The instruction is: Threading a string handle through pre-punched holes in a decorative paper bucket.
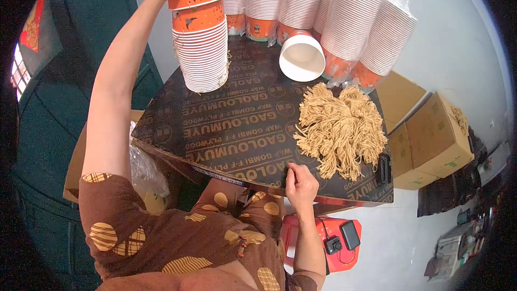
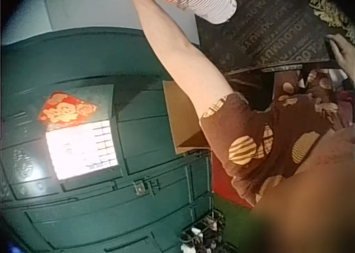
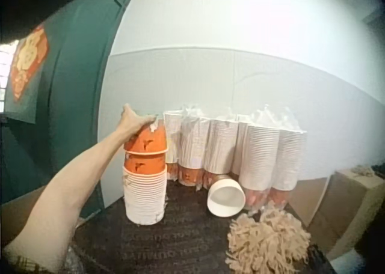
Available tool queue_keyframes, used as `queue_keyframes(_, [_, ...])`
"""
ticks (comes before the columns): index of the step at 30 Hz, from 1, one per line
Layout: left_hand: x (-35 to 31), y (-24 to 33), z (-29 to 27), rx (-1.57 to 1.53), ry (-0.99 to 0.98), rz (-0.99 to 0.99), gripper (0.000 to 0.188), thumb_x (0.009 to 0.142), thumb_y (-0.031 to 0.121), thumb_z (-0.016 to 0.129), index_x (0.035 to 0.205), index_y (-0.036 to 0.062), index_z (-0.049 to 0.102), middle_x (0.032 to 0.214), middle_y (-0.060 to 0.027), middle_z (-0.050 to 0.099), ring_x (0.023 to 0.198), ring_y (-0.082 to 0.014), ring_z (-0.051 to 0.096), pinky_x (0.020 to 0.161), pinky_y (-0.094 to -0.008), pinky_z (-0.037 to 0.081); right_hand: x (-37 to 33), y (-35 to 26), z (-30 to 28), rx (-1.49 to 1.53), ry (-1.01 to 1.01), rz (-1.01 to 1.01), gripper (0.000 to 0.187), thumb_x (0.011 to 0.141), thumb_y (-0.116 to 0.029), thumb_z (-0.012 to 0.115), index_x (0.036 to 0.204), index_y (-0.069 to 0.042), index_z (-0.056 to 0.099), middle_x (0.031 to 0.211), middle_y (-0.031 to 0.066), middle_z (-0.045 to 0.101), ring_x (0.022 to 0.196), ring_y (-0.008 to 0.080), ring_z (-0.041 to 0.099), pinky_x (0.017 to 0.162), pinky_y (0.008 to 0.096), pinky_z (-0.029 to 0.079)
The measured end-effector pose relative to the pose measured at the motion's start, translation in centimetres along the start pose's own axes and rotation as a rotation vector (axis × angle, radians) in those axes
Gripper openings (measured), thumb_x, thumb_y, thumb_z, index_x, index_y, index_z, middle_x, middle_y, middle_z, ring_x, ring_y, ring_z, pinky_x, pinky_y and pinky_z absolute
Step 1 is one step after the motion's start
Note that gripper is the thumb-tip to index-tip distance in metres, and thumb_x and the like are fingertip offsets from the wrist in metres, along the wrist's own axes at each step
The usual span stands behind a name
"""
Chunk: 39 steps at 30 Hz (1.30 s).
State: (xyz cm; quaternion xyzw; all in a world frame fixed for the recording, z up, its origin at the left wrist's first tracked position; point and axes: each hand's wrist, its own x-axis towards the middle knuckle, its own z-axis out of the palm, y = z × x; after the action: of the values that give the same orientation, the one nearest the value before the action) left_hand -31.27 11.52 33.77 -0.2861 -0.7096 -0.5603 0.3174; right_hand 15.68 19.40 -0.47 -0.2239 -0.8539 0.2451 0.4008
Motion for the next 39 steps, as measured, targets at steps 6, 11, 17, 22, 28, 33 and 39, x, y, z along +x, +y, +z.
queue_keyframes(6, [-1.3,-2.5,0.5,0.035,0.011,0.022,0.106,0.059,0.048,0.087,0.127,-0.0155,0.035,0.123,-0.0354,0.052,0.113,-0.0408,0.057,0.096,-0.0441,0.048,0.1,0.1,0.1,0.006,0.014,-0.009,0.014,0.084,-0.002,0.062,0.097,-0.003,0.068,0.079,0.0124,0.064,0.066,0.0288,0.063,0.059,0.035,0.049])
queue_keyframes(11, [-2.3,-2.6,1.2,0.115,-0.08,0.017,0.104,0.059,0.046,0.087,0.127,-0.0142,0.036,0.12,-0.033,0.054,0.112,-0.0395,0.058,0.096,-0.0442,0.048,0.0,0.4,0.2,-0.001,0.011,-0.018,0.014,0.085,-0.001,0.061,0.097,-0.002,0.068,0.078,0.0124,0.062,0.065,0.027,0.062,0.059,0.034,0.048])
queue_keyframes(17, [-4.2,-2.8,0.1,0.021,-0.157,0.103,0.101,0.06,0.044,0.087,0.126,-0.0127,0.035,0.12,-0.031,0.055,0.111,-0.0377,0.059,0.095,-0.0431,0.049,0.0,0.3,0.2,-0.021,0.017,-0.04,0.014,0.086,0.0,0.059,0.098,0.0,0.067,0.076,0.0122,0.061,0.064,0.0249,0.06,0.059,0.0324,0.047])
queue_keyframes(22, [-5.1,-3.0,0.0,0.012,-0.164,0.11,0.104,0.06,0.043,0.087,0.13,-0.012,0.033,0.121,-0.0306,0.055,0.112,-0.0374,0.058,0.095,-0.0435,0.049,-0.1,0.1,0.1,-0.026,0.011,-0.028,0.014,0.086,-0.001,0.06,0.098,-0.001,0.067,0.077,0.0121,0.061,0.065,0.0254,0.061,0.06,0.0324,0.047])
queue_keyframes(28, [-7.6,-2.5,0.5,0.296,0.026,0.219,0.102,0.068,0.039,0.081,0.138,-0.0133,0.027,0.126,-0.0335,0.048,0.116,-0.0453,0.051,0.099,-0.0497,0.043,0.0,0.0,0.2,-0.02,0.007,-0.04,0.014,0.086,-0.002,0.06,0.099,-0.001,0.067,0.077,0.0123,0.06,0.065,0.0265,0.06,0.061,0.0328,0.047])
queue_keyframes(33, [-13.8,0.6,1.6,0.503,0.007,0.625,0.082,0.077,0.026,0.072,0.141,-0.0041,0.03,0.133,-0.0297,0.041,0.122,-0.0459,0.041,0.103,-0.0533,0.034,-0.1,0.3,0.1,0.015,0.003,-0.014,0.012,0.085,-0.003,0.062,0.096,-0.004,0.067,0.075,0.0119,0.059,0.064,0.0294,0.06,0.058,0.0361,0.047])
queue_keyframes(39, [-23.6,1.1,4.9,0.121,-0.32,1.054,0.021,0.073,0.009,0.07,0.089,0.0013,0.059,0.112,-0.0179,0.055,0.121,-0.0393,0.047,0.101,-0.0563,0.036,-0.2,0.9,-0.1,0.116,-0.015,0.049,0.012,0.086,-0.005,0.062,0.096,-0.004,0.068,0.073,0.0106,0.059,0.06,0.0256,0.059,0.056,0.034,0.046])
